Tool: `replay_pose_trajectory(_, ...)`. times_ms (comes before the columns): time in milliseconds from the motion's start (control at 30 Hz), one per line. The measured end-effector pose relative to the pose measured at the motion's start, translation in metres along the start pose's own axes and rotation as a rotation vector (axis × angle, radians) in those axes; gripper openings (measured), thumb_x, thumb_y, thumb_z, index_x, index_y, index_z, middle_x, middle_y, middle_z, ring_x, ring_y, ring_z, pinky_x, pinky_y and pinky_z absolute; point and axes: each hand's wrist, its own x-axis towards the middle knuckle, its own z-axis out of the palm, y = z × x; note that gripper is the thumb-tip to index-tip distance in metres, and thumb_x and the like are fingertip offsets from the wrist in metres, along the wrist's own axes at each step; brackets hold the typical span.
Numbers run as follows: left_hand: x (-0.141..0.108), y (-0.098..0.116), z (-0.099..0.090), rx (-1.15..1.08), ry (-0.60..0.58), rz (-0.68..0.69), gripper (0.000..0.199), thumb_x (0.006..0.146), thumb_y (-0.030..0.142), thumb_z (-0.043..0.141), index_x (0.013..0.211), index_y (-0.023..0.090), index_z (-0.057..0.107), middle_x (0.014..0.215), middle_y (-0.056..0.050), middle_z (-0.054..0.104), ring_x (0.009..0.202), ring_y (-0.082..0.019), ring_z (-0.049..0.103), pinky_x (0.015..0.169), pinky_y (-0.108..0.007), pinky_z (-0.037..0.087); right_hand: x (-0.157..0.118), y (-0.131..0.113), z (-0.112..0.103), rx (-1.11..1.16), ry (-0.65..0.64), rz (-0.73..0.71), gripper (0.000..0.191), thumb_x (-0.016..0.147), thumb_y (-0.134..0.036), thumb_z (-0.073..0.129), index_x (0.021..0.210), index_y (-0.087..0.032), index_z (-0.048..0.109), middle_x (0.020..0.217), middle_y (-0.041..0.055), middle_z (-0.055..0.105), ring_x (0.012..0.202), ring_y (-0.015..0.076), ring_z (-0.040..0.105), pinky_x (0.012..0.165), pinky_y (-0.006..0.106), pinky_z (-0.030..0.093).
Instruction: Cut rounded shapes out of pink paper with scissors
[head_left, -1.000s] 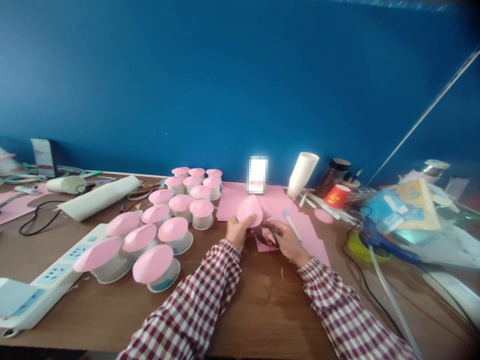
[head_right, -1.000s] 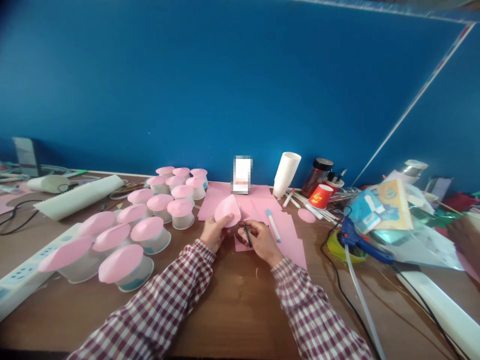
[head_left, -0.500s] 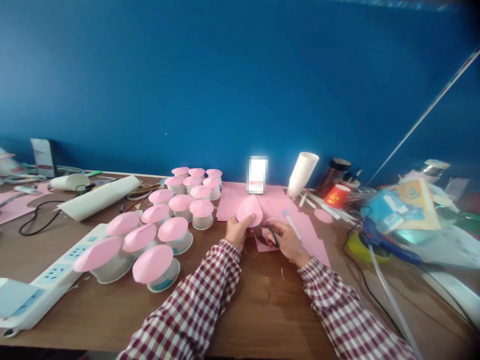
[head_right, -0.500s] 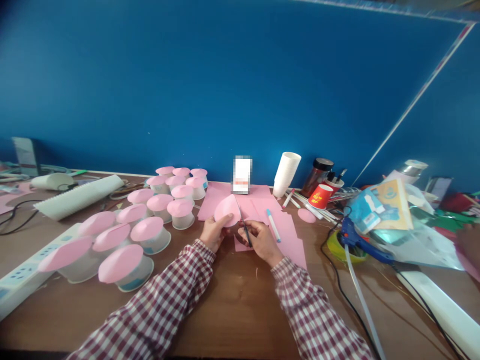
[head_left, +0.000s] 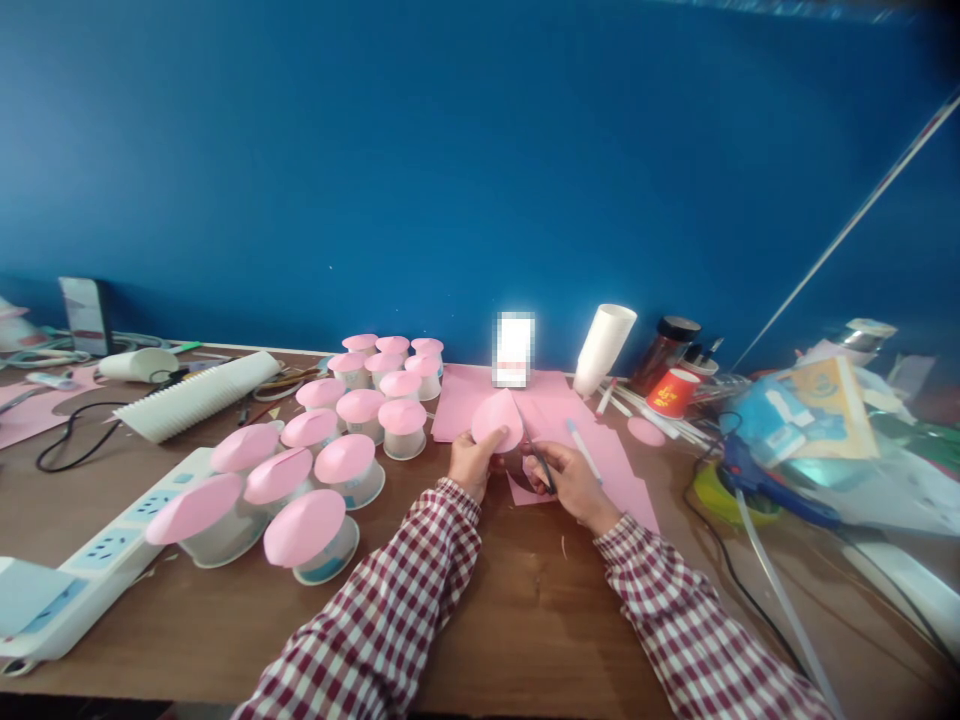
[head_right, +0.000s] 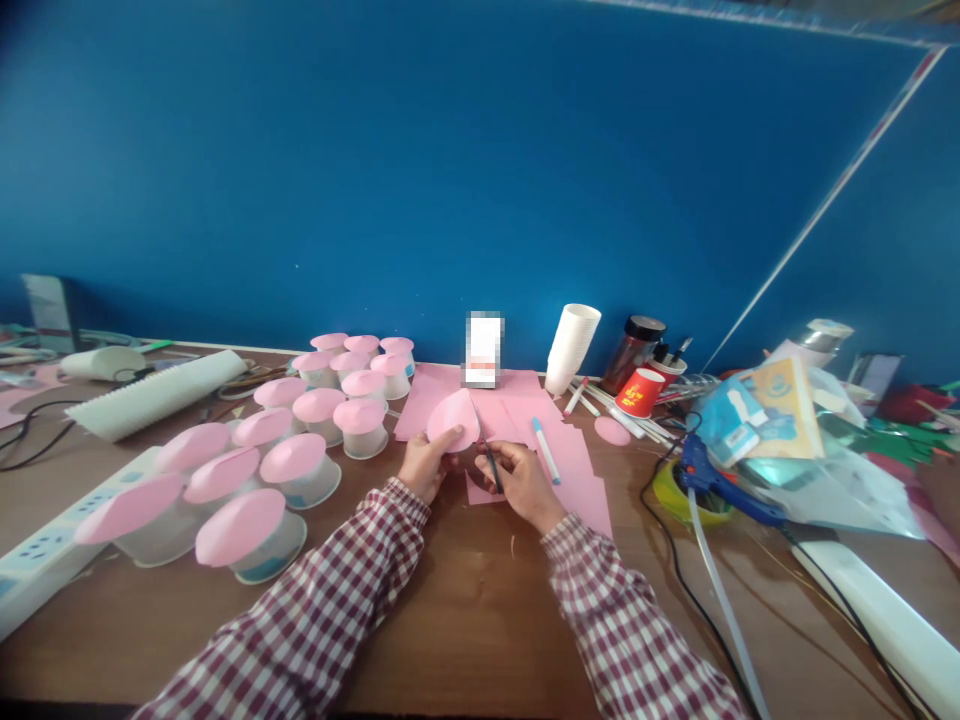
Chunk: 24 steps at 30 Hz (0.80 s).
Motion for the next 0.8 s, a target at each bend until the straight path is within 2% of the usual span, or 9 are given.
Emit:
replay_pose_trajectory(267, -0.0015, 0.0039, 0.0007, -0.006, -0.009, 0.007, 0.033, 0.054, 0.028, 0.079, 0.072, 0.007, 0.062, 0.055, -0.002, 0.059, 0.038, -0.005, 0.043, 0.034, -0.017, 0.035, -0.0012, -0.0044, 0.0, -0.053, -0.034, 0.003, 0.034, 0.078, -0.043, 0.062, 0.097, -0.015, 0.06, 0.06, -0.0021, 0.054, 0.051, 0.0106, 0.051, 0.047, 0.024, 0.043)
replay_pose_trajectory(467, -0.0024, 0.0001, -0.0017, 0.001, -0.036, -0.023, 0.037, 0.053, 0.026, 0.08, 0.078, 0.006, 0.063, 0.06, -0.004, 0.062, 0.043, -0.007, 0.05, 0.034, -0.017, 0.035, 0.0002, 0.0013, -0.0039, -0.05, -0.04, -0.002, 0.034, 0.076, -0.04, 0.065, 0.1, -0.016, 0.061, 0.063, -0.0007, 0.057, 0.054, 0.012, 0.053, 0.05, 0.025, 0.045)
replay_pose_trajectory(667, -0.004, -0.003, -0.0025, 0.026, -0.096, -0.008, 0.038, 0.051, 0.027, 0.081, 0.078, 0.006, 0.063, 0.064, -0.007, 0.063, 0.048, -0.01, 0.053, 0.035, -0.019, 0.035, 0.0006, 0.0035, -0.0054, -0.01, -0.044, -0.016, 0.027, 0.075, -0.038, 0.066, 0.088, -0.016, 0.059, 0.063, -0.0015, 0.054, 0.056, 0.0113, 0.051, 0.051, 0.025, 0.043)
replay_pose_trajectory(800, -0.004, -0.0048, -0.004, 0.042, -0.133, -0.021, 0.039, 0.051, 0.028, 0.081, 0.077, 0.006, 0.063, 0.062, -0.006, 0.062, 0.046, -0.009, 0.051, 0.036, -0.019, 0.034, -0.0001, 0.0008, -0.0046, 0.016, -0.022, -0.012, 0.029, 0.074, -0.041, 0.066, 0.086, -0.016, 0.059, 0.062, -0.002, 0.052, 0.055, 0.011, 0.05, 0.051, 0.024, 0.042)
